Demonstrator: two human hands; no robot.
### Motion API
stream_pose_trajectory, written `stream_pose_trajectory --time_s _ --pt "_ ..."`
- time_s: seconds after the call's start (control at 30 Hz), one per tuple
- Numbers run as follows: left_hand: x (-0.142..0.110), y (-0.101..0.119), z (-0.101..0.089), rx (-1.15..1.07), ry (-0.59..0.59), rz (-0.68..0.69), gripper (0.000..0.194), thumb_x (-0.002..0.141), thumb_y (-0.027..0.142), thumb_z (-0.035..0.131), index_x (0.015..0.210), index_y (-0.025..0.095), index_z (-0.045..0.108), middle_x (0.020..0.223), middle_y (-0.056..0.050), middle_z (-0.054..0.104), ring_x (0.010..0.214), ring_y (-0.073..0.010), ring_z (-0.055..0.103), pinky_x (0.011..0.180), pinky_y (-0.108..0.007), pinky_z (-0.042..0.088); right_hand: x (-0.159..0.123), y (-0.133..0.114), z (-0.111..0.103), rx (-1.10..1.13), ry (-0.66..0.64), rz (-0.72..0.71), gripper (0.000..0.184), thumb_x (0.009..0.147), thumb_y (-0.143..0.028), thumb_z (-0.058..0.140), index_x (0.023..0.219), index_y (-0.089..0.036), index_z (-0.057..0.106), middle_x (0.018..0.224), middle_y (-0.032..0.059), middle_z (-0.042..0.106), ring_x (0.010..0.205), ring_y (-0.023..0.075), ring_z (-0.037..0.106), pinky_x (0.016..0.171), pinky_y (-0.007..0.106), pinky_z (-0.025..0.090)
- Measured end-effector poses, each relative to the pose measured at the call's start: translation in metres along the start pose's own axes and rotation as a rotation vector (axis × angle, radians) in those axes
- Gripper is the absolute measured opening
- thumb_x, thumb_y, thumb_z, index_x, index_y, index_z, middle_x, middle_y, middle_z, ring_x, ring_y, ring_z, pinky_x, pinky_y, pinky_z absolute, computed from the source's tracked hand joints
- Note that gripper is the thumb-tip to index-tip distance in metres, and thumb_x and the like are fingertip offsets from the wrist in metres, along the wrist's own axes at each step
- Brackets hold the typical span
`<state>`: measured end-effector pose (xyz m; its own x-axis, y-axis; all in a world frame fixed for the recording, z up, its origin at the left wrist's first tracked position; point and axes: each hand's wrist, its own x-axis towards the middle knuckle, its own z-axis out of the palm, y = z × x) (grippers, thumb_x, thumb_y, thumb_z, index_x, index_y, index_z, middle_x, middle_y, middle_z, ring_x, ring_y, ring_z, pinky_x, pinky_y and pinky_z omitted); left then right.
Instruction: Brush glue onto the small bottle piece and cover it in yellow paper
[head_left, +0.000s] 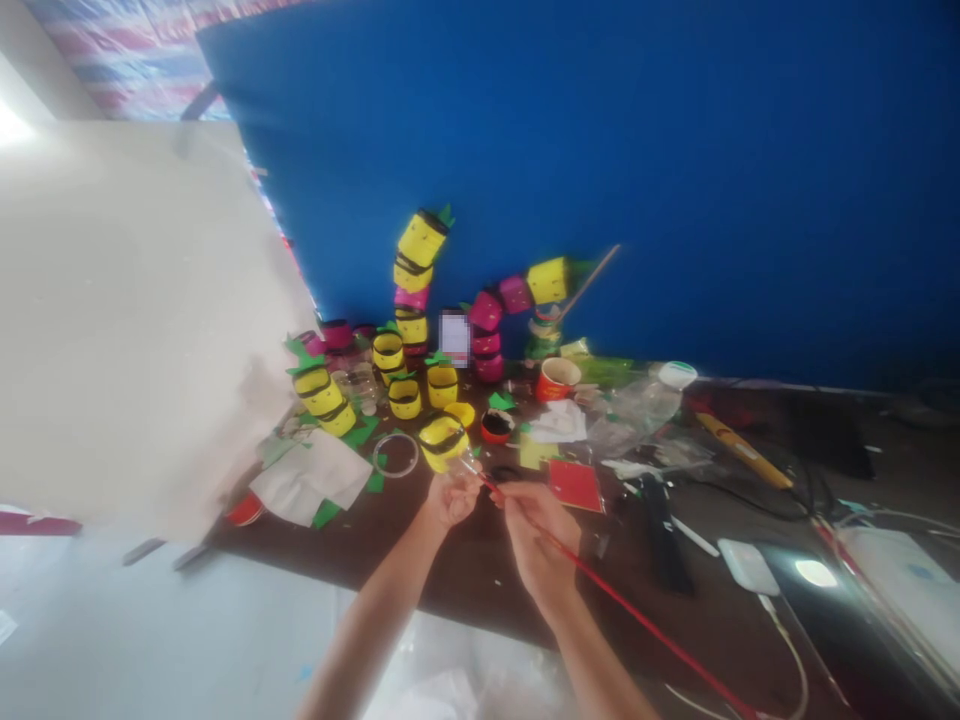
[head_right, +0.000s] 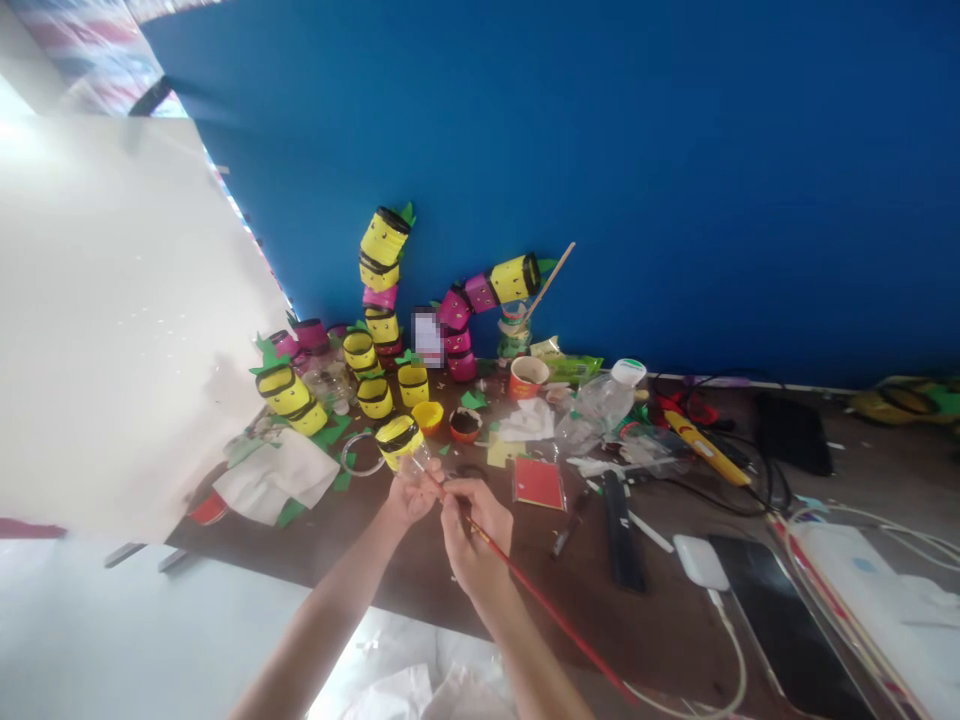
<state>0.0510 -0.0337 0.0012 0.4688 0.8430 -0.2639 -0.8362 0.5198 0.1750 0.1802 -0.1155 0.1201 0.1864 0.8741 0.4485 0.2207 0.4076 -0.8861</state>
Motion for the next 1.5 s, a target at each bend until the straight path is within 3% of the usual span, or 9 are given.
stream_pose_trajectory --time_s 0.23,0.37,0.5,0.77,1.5 --pt "-0.001 0.001 0.006 -0.013 0.067 -0.093 0.026 0.092 0.027 0.036 0.079 0.015 0.054 0.059 0.002 0.044 0.04 -0.0033 0.039 0.031 -0.008 0.032 -0.001 0.001 -0.002 -0.054 0.096 0.013 0.01 0.085 -0.026 0.057 0.083 -0.021 0.065 0.075 0.0033 0.07 0.067 0.0171 0.069 0.063 0.027 0.057" --pt "0.0 0.001 0.006 -0.02 0.083 -0.079 0.027 0.093 0.03 0.035 0.083 0.016 0.055 0.061 0.002 0.045 0.04 -0.0034 0.037 0.031 -0.01 0.033 0.003 0.006 -0.001 -0.031 0.011 0.0 0.01 0.085 -0.027 0.057 0.08 -0.021 0.064 0.071 0.0032 0.069 0.064 0.017 0.068 0.058 0.026 0.056" --pt "-0.001 0.001 0.007 -0.039 0.085 -0.053 0.023 0.092 0.029 0.04 0.081 0.016 0.055 0.063 0.003 0.043 0.039 -0.002 0.035 0.034 -0.009 0.035 0.011 0.009 -0.01 0.011 0.028 -0.038 0.01 0.085 -0.029 0.058 0.083 -0.021 0.064 0.072 0.0039 0.07 0.065 0.0178 0.069 0.06 0.028 0.058" --pt "0.002 -0.002 0.009 -0.075 0.068 -0.024 0.022 0.091 0.026 0.038 0.084 0.015 0.056 0.069 -0.001 0.048 0.051 -0.0053 0.044 0.037 -0.008 0.038 0.031 0.013 -0.026 -0.04 -0.17 -0.16 0.008 0.082 -0.023 0.059 0.084 -0.022 0.066 0.082 0.0052 0.071 0.074 0.0172 0.069 0.066 0.028 0.058" --pt "0.002 0.004 -0.001 -0.014 0.012 -0.124 0.032 0.093 0.025 0.031 0.082 0.014 0.059 0.064 -0.002 0.051 0.04 -0.003 0.041 0.03 -0.008 0.03 0.029 0.019 -0.029 -0.169 -0.117 -0.145 0.007 0.082 -0.021 0.059 0.082 -0.022 0.066 0.076 0.0029 0.07 0.068 0.016 0.068 0.064 0.026 0.057"
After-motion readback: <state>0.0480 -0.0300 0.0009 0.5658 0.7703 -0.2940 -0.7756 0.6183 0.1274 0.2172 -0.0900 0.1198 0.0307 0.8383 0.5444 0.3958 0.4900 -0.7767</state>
